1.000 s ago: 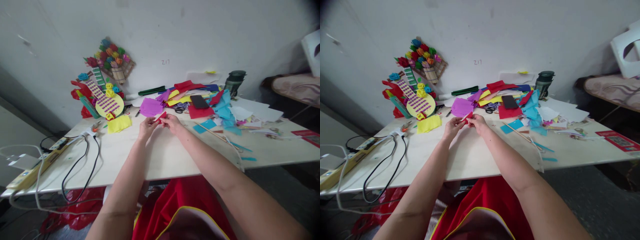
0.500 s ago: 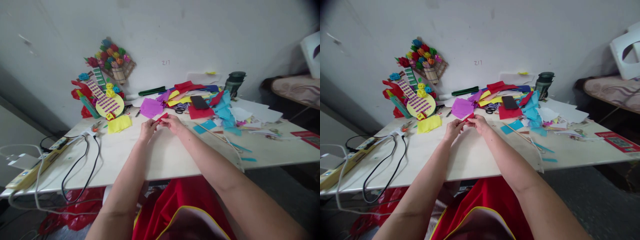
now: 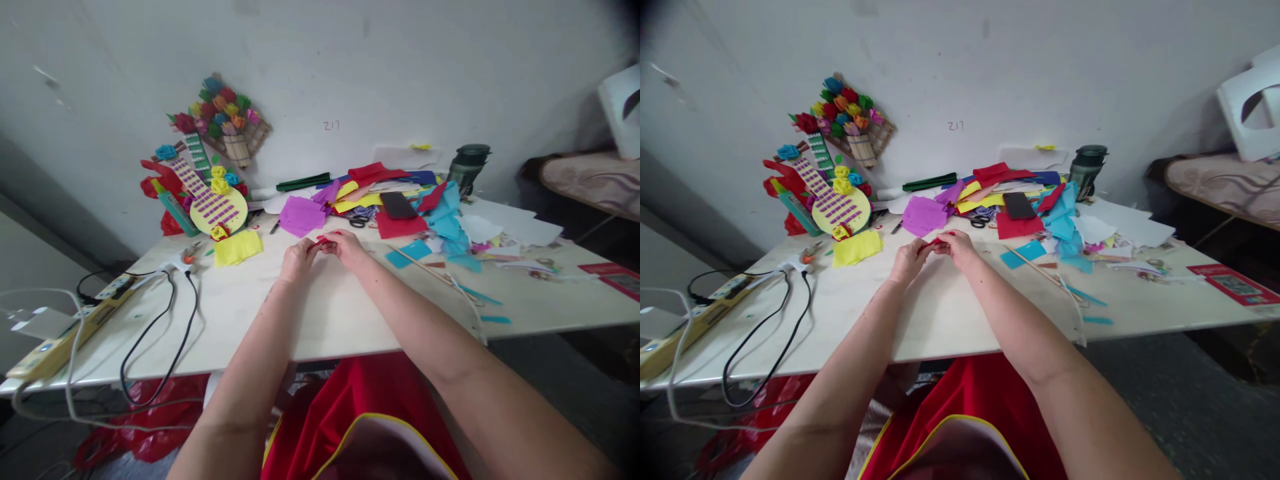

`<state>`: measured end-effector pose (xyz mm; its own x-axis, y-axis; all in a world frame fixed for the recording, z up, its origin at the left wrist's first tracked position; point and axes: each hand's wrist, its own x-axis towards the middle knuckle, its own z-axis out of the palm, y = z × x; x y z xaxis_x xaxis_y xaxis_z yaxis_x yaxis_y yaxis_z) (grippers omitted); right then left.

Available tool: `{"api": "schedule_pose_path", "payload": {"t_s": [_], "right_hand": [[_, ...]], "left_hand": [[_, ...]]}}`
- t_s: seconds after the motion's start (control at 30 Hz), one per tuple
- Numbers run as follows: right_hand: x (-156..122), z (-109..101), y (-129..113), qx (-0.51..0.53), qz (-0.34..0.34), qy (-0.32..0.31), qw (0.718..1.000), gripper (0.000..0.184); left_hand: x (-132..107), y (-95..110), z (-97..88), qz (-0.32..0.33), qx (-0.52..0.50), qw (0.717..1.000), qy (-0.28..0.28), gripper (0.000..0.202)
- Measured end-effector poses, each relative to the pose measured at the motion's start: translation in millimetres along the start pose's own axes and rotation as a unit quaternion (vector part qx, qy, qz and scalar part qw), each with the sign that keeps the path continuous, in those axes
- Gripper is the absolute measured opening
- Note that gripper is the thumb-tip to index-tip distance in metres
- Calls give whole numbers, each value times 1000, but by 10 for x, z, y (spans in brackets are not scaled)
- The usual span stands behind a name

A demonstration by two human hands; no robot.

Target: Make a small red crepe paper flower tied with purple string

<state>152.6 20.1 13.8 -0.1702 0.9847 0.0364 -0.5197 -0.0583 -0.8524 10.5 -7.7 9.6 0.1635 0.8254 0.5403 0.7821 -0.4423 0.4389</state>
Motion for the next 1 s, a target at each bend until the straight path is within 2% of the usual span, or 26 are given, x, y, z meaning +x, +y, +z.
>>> {"api": "schedule_pose_path", "payload": {"t_s": [0.17,0.23,0.33,0.4,0.5,0.57,0.63,0.7,0.87,1.0], "right_hand": [[-10,6,-23,-4,8,-8,1000,8],[1,-15,-68,-25,3,-13,1000,12],[49,-107,-169,-93,-61,50,993,25],[96,-205,-229,-171,-134,118,969,27],[152,-348,-261,-338,-187,189,903,23],[161,-395,-238,-486,-193,200,828,20],[145,-389,-195,-611,-184,186,747,19],[116,-345,-151,-685,-187,148,689,22],[58,-244,-119,-767,-220,19,603,24],[60,-244,-120,-805,-177,-19,565,22]], "left_hand": [[2,19,6,0,-10,1000,13,20],[4,13,1,-19,-34,999,30,22],[19,-29,-15,-96,-95,988,78,23],[35,-69,-22,-150,-146,971,112,23],[58,-114,-15,-201,-206,948,135,25],[67,-125,1,-222,-227,938,137,25],[69,-123,19,-238,-243,931,135,25],[69,-119,34,-256,-258,922,136,26],[72,-118,42,-279,-269,912,135,27],[74,-105,33,-277,-270,914,125,27]]}}
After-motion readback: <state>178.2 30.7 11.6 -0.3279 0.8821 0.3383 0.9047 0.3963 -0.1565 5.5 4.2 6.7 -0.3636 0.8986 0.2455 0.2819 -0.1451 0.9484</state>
